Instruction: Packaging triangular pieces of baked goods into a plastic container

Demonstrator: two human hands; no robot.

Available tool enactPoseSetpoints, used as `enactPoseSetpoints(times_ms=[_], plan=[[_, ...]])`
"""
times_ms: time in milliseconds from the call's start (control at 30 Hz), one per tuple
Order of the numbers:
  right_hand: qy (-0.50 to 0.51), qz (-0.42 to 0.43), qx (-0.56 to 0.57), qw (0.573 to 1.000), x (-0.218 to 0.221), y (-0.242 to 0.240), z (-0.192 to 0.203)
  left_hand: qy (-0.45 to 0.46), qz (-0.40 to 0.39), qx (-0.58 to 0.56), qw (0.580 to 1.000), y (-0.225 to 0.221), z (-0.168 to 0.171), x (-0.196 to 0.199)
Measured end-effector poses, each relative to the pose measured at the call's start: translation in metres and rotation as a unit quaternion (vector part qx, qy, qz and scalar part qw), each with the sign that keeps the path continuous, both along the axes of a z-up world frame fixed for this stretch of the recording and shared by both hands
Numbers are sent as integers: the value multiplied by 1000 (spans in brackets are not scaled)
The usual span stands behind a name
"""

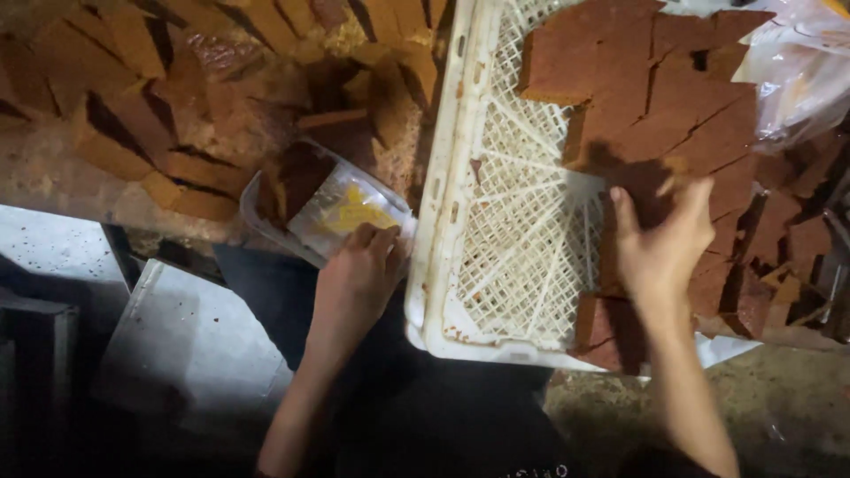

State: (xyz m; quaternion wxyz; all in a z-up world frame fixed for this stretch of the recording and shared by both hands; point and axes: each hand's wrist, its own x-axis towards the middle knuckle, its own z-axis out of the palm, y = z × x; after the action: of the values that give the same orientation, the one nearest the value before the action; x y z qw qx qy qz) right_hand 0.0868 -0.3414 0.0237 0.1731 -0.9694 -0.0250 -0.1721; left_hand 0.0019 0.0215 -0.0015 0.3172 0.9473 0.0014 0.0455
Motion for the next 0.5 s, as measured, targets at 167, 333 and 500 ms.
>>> enactPoseSetpoints(times_ms=[167, 333, 500], plan=[[-68, 118, -119, 983, -38, 48, -18, -47, 30, 14, 998, 2, -16, 1], [71, 205, 64, 974, -46, 74, 18, -28, 39, -46, 998, 11, 7, 5], [231, -78, 168, 955, -41, 84, 23, -42, 49, -25, 998, 12, -23, 1]])
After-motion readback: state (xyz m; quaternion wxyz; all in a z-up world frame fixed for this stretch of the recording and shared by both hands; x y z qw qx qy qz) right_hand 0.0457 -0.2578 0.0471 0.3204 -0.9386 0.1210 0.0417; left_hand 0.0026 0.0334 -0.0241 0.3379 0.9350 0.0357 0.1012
